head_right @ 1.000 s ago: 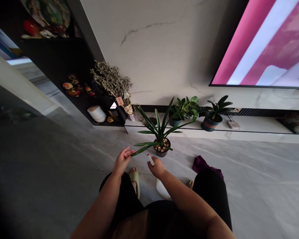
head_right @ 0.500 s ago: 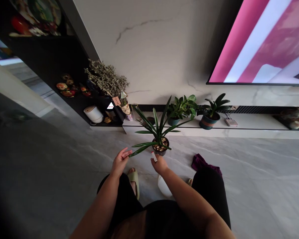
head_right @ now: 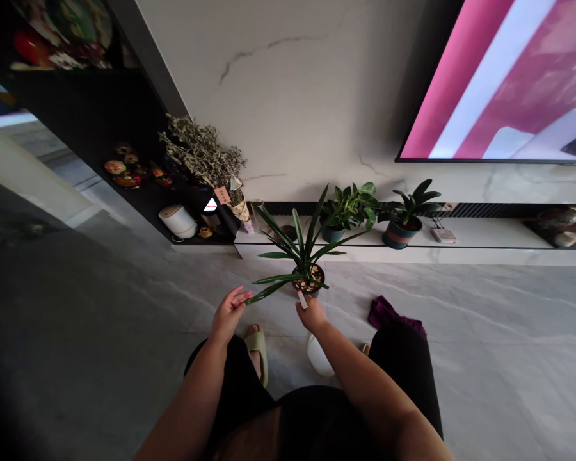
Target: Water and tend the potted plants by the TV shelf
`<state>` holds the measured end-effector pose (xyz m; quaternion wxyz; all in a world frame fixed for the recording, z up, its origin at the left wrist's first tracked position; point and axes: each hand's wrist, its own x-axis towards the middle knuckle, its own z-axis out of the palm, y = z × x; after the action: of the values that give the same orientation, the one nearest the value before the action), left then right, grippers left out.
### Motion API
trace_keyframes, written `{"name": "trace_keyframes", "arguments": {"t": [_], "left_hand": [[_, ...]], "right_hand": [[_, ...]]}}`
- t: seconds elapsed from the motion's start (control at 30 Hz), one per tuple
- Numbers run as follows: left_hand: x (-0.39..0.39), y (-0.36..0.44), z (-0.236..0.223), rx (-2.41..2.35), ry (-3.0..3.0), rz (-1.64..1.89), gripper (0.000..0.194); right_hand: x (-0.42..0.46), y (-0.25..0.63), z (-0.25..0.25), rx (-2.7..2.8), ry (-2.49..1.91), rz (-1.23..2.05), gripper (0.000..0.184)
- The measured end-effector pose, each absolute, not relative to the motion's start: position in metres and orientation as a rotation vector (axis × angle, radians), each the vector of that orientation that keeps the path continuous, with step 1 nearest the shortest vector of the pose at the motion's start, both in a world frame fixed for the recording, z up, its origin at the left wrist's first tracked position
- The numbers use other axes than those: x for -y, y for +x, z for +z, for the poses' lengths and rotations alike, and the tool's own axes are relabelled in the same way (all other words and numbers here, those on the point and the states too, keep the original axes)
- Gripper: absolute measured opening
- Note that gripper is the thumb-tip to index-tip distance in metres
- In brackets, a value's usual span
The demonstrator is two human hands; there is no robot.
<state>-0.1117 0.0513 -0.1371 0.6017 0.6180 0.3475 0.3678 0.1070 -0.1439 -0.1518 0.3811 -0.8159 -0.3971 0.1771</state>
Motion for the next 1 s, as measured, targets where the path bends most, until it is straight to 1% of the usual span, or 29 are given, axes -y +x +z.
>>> {"name": "trace_keyframes", "arguments": {"t": [0.3,0.5,0.77,0.9,1.0], "left_hand": [[-0.052,-0.112,-0.138,-0.821,1.445,0.851,0.055],[-0.056,-0.11,-0.141,-0.825,1.421,0.842,0.053],[-0.061,-0.099,-0.152,-0.96,1.296,0.95,0.047],[-0.065,-0.095,-0.157,-0.995,1.24,0.986,0.042],[-0.066,-0.093,-0.158,-0.997,1.22,0.984,0.039]], "right_hand": [[0.148,0.119,-0.158,0.871,-2.171,0.456,0.01],[0.167,0.131,-0.163,0.844,-2.128,0.389,0.009],[0.212,0.136,-0.172,0.801,-2.119,0.318,0.016],[0.215,0.139,-0.176,0.792,-2.133,0.301,0.014],[0.21,0.144,-0.179,0.783,-2.162,0.296,0.017]]}}
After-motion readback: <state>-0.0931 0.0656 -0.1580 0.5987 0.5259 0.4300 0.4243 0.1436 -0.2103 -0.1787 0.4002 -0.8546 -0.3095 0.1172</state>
